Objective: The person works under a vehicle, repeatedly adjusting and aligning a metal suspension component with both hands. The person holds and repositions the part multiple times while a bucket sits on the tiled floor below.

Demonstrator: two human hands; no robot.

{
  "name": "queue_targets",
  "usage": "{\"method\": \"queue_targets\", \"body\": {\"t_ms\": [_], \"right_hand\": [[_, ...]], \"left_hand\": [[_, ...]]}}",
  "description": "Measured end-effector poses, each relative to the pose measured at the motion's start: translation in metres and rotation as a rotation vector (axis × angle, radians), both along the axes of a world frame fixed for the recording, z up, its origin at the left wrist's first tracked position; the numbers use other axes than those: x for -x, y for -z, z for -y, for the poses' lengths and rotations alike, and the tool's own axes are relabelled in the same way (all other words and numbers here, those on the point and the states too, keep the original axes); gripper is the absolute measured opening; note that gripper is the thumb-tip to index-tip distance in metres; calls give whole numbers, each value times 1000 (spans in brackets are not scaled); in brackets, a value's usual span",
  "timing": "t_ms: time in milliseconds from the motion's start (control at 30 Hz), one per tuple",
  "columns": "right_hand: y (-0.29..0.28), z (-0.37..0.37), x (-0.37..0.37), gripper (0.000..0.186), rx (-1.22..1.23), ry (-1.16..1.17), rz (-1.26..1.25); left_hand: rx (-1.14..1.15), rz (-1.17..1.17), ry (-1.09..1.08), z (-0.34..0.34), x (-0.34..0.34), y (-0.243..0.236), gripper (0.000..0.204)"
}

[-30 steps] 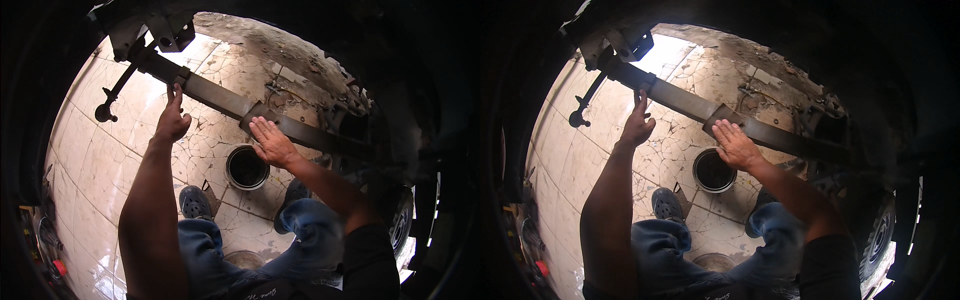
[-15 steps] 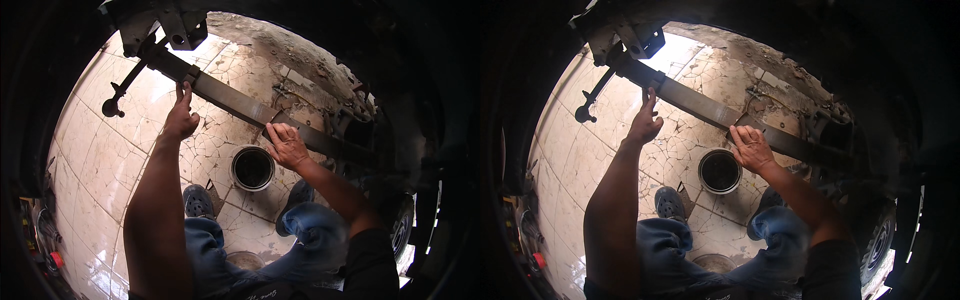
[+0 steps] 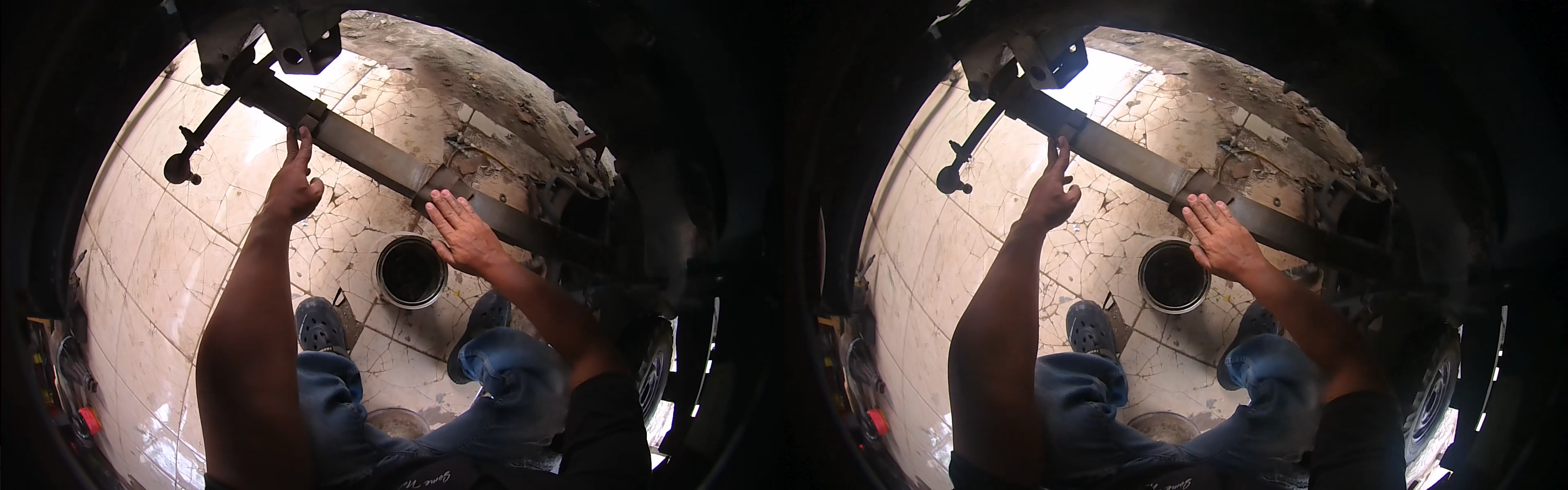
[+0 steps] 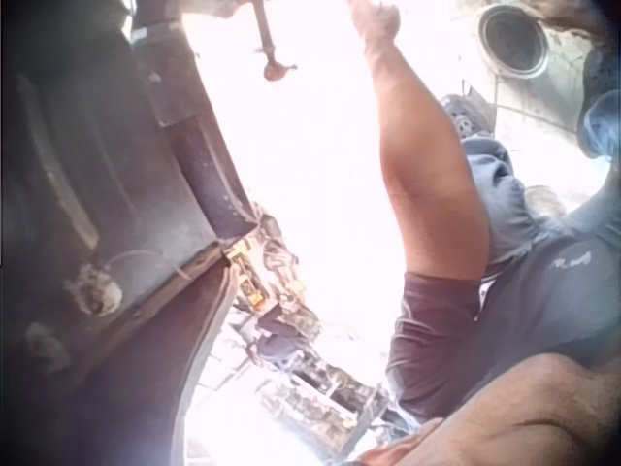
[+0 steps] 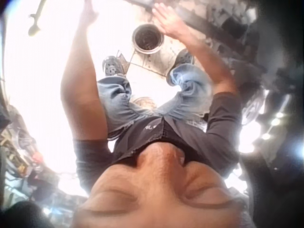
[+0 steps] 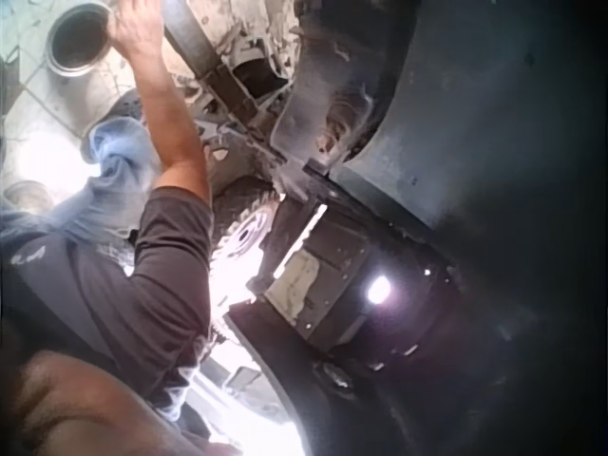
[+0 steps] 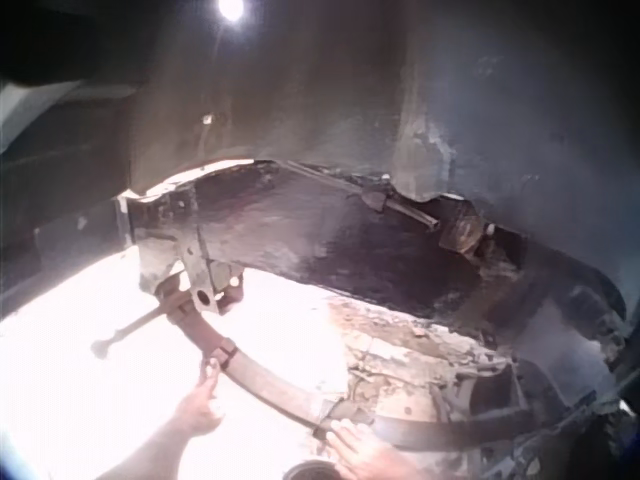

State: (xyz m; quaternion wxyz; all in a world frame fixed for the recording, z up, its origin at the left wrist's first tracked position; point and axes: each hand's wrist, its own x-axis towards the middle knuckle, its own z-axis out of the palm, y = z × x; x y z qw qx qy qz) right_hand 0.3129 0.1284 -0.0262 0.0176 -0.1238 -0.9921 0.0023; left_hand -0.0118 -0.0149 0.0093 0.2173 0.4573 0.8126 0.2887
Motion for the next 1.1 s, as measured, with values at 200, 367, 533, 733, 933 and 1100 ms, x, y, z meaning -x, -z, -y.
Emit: {"method": "queue_targets", "body": {"t_ms": [200, 367, 533, 733, 933, 1100], "right_hand": [[3, 1, -6, 72, -19, 28, 10], [0, -1, 16, 72, -56, 18, 21], [0, 1, -7, 72, -11, 15, 75], [0, 0, 21, 72, -67, 0, 39], [-4, 7, 19, 76, -6, 35, 59], [-6, 14, 45, 81, -44, 245, 98]], "left_hand": [[39, -25, -19, -4, -5, 0, 97], [10, -29, -23, -2, -1, 2, 96], [20, -46, -6, 0, 2, 2, 96], [69, -74, -47, -4, -4, 0, 96], [6, -75, -6, 0, 6, 7, 99], [33, -59, -41, -5, -3, 2, 95]]}}
